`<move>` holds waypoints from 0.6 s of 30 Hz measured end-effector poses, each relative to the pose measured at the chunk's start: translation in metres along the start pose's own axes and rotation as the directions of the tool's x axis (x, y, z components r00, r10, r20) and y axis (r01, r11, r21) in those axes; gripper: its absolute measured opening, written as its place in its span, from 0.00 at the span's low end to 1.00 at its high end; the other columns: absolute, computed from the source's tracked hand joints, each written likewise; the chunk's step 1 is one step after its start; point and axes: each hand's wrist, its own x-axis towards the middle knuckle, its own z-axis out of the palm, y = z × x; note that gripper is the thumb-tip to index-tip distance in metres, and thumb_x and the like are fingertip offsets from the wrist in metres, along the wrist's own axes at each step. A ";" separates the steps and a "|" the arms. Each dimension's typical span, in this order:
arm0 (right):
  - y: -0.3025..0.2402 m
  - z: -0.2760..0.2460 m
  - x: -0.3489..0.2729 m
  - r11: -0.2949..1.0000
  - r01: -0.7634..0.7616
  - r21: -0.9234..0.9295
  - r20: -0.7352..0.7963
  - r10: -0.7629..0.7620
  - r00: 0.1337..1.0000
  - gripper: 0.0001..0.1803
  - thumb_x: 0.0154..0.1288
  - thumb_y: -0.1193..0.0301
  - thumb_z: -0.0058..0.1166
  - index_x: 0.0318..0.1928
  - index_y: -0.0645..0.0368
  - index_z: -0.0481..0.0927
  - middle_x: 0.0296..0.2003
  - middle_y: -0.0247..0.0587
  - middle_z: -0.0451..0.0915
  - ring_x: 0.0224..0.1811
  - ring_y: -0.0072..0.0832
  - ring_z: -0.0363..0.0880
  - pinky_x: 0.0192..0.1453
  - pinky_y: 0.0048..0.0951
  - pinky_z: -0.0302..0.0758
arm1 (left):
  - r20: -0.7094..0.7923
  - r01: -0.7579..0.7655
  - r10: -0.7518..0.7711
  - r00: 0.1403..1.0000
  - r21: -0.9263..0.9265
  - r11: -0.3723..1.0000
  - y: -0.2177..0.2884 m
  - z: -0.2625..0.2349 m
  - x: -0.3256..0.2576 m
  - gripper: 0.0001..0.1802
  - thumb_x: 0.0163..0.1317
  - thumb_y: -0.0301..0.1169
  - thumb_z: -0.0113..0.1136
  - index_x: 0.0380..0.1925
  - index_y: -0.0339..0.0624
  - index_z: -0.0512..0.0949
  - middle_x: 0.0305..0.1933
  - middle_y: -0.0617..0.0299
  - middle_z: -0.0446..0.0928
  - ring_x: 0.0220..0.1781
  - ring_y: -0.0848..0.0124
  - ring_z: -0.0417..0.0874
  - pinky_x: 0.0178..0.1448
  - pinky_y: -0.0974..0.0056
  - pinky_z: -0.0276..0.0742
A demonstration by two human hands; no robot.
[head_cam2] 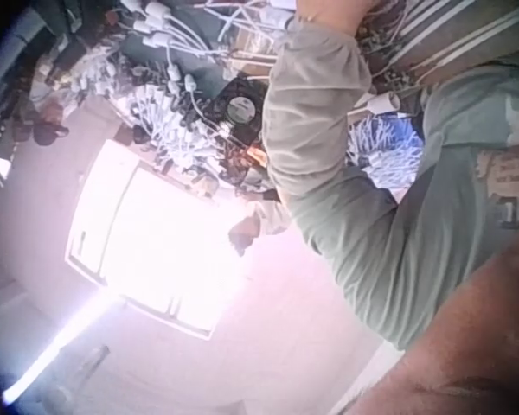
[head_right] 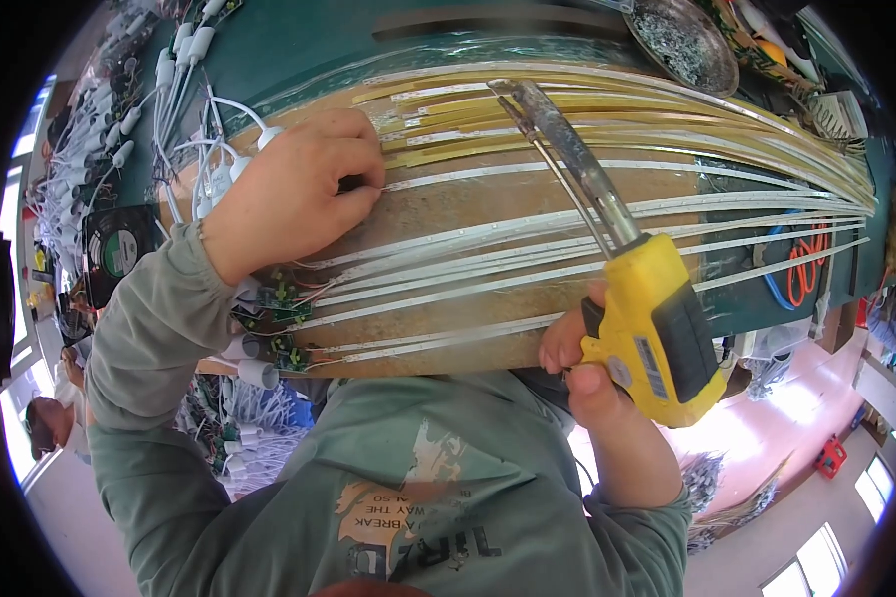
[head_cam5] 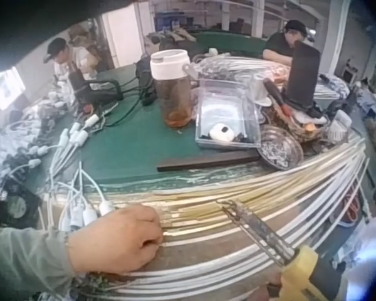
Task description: The person solders electrical wires and connectors to long LED strips on a workbench using a soldering iron.
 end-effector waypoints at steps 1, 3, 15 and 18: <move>0.001 -0.001 0.000 1.000 0.009 -0.001 0.007 -0.009 1.000 0.39 0.59 0.52 0.64 0.61 0.60 0.61 0.23 0.32 0.70 0.21 0.23 0.70 0.25 0.27 0.71 | 0.008 0.004 -0.004 1.000 0.007 1.000 0.000 0.000 0.000 0.04 0.51 0.26 0.58 0.26 0.36 0.76 0.33 0.54 0.74 0.39 0.53 0.77 0.42 0.56 0.73; 0.001 0.000 -0.001 1.000 0.019 -0.001 0.014 -0.019 1.000 0.39 0.59 0.52 0.64 0.61 0.60 0.61 0.23 0.32 0.69 0.21 0.24 0.70 0.25 0.27 0.71 | 0.001 0.000 0.000 1.000 0.008 1.000 0.001 0.000 0.000 0.04 0.51 0.26 0.59 0.25 0.36 0.76 0.33 0.54 0.74 0.39 0.53 0.77 0.42 0.55 0.73; 0.005 -0.003 -0.002 0.998 0.051 0.031 0.021 -0.052 0.998 0.39 0.59 0.52 0.65 0.61 0.59 0.61 0.24 0.33 0.70 0.22 0.24 0.70 0.25 0.27 0.71 | 0.047 -0.039 0.036 0.998 0.075 0.996 -0.002 -0.027 -0.009 0.11 0.47 0.26 0.62 0.34 0.39 0.77 0.40 0.56 0.76 0.47 0.55 0.77 0.52 0.57 0.74; 0.006 -0.001 -0.003 0.998 0.054 0.044 0.017 -0.054 0.998 0.38 0.59 0.52 0.64 0.61 0.59 0.61 0.23 0.32 0.69 0.22 0.24 0.70 0.24 0.26 0.70 | 0.071 -0.054 0.041 0.997 0.189 0.981 -0.010 -0.030 -0.017 0.13 0.47 0.26 0.63 0.35 0.41 0.77 0.42 0.57 0.76 0.49 0.55 0.77 0.55 0.55 0.72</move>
